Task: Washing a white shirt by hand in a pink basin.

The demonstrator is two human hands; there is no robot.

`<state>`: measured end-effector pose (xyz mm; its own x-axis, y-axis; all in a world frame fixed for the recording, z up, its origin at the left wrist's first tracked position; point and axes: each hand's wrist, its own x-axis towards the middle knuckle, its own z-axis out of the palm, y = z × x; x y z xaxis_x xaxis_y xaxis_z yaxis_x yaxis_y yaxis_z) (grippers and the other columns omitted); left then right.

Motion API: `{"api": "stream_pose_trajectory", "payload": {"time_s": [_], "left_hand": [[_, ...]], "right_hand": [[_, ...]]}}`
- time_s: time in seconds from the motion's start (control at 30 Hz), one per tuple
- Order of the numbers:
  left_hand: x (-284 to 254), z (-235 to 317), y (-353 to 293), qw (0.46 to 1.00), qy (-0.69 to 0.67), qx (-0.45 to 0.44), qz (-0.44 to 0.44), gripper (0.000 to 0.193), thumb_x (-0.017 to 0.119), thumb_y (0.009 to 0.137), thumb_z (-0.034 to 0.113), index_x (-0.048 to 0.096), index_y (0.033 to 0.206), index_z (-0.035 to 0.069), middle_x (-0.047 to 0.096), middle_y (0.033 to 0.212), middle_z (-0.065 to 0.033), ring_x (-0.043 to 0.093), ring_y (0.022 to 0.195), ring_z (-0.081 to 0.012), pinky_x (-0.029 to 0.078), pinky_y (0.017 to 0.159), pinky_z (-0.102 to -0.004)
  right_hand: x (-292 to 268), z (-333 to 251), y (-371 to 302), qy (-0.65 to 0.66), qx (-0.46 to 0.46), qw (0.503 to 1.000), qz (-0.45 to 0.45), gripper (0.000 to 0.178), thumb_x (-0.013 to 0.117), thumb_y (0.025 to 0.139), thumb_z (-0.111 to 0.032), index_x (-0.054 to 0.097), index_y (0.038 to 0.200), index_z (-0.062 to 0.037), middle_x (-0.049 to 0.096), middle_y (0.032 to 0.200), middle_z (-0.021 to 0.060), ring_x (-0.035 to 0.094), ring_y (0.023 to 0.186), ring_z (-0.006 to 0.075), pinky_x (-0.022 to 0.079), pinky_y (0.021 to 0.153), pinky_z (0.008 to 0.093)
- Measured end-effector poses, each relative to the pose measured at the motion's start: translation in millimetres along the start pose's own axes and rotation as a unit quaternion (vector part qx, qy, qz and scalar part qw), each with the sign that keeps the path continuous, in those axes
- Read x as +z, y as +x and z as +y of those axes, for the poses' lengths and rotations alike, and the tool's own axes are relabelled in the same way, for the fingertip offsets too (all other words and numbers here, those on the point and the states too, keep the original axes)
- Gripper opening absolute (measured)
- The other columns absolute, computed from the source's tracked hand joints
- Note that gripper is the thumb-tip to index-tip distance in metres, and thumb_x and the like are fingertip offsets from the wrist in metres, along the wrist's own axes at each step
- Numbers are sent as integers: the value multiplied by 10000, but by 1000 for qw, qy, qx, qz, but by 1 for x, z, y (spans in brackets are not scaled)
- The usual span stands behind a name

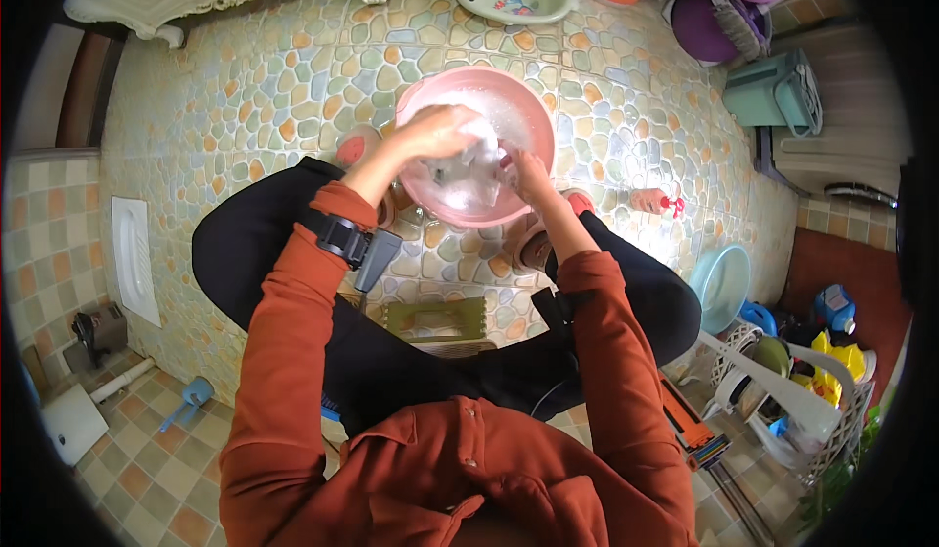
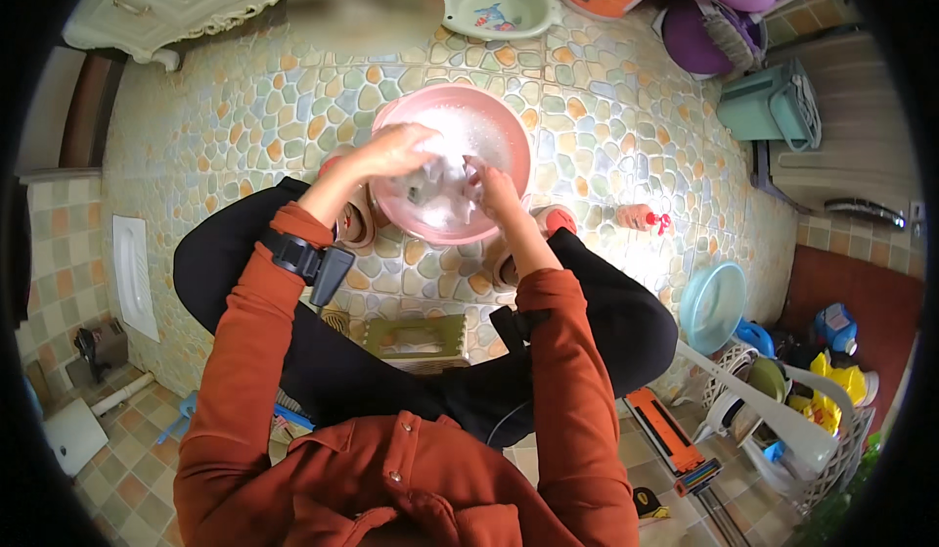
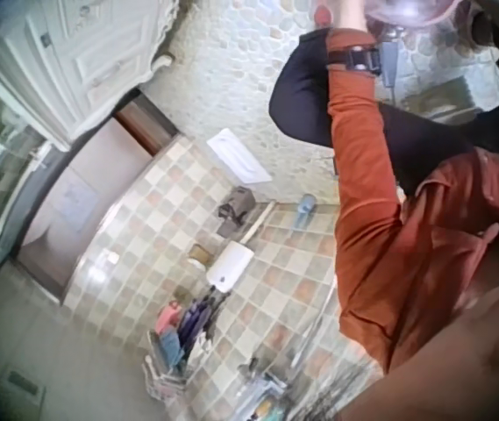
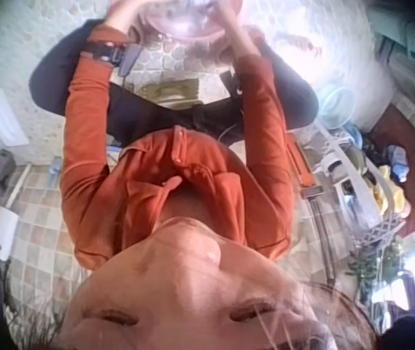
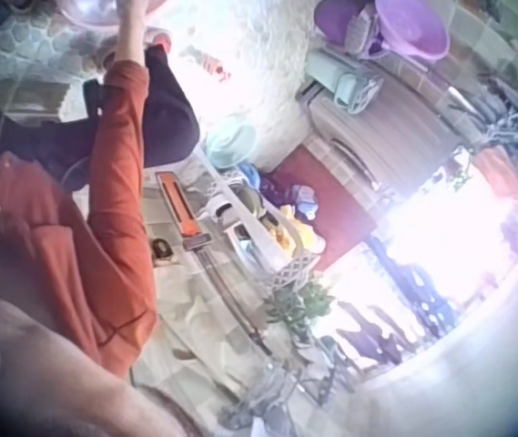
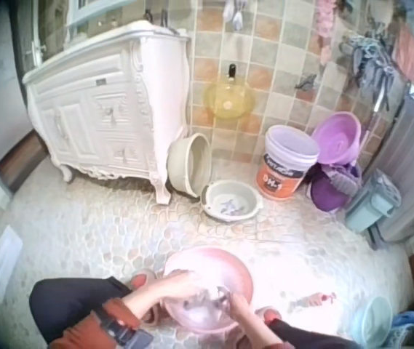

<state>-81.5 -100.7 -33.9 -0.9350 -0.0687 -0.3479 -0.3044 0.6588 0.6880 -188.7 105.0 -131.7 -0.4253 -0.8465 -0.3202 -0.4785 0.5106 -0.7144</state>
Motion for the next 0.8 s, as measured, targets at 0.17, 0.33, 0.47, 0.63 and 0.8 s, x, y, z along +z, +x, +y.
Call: {"api": "stream_pose_trajectory", "payload": {"time_s": [0.17, 0.33, 0.47, 0.63, 0.8], "left_hand": [[-41, 40, -17, 981, -140, 93, 97, 252, 606, 866, 190, 645, 1014, -10, 680, 895, -118, 604, 799, -165, 480, 759, -306], [-68, 82, -35, 981, -79, 133, 122, 234, 599, 871, 168, 645, 1013, -12, 684, 892, -95, 611, 813, -150, 485, 753, -301], [-82, 80, -33, 973, -142, 112, 145, 225, 599, 874, 166, 656, 989, -19, 685, 893, -62, 607, 819, -117, 486, 735, -277], [-90, 71, -55, 963, -221, 25, 151, 214, 586, 892, 166, 658, 1001, -4, 649, 872, -11, 572, 782, -72, 461, 687, -236], [-86, 55, -39, 967, -209, 51, 136, 227, 580, 902, 176, 639, 1043, 7, 642, 896, -6, 565, 812, -77, 455, 707, -237]], "right_hand": [[-18, -11, -14, 87, 1, 994, 67, 505, 682, 812, -203, 538, 1294, -155, 673, 931, 151, 656, 870, 286, 491, 779, 371], [-29, -24, -15, 109, -37, 987, 112, 455, 672, 828, -216, 557, 1247, -86, 654, 1035, 192, 634, 964, 329, 479, 835, 388], [-22, 3, -11, 51, -139, 975, 163, 419, 651, 847, -207, 551, 1213, -29, 609, 1127, 232, 590, 1044, 372, 465, 869, 400], [-6, -9, -1, 277, -7, 956, 93, 438, 641, 855, -213, 505, 1228, -28, 577, 1158, 243, 551, 1087, 385, 438, 895, 408], [-18, 40, 19, 499, -5, 846, 188, 399, 602, 845, -152, 470, 1203, -38, 589, 1062, 231, 548, 1055, 385, 427, 890, 420]]}}
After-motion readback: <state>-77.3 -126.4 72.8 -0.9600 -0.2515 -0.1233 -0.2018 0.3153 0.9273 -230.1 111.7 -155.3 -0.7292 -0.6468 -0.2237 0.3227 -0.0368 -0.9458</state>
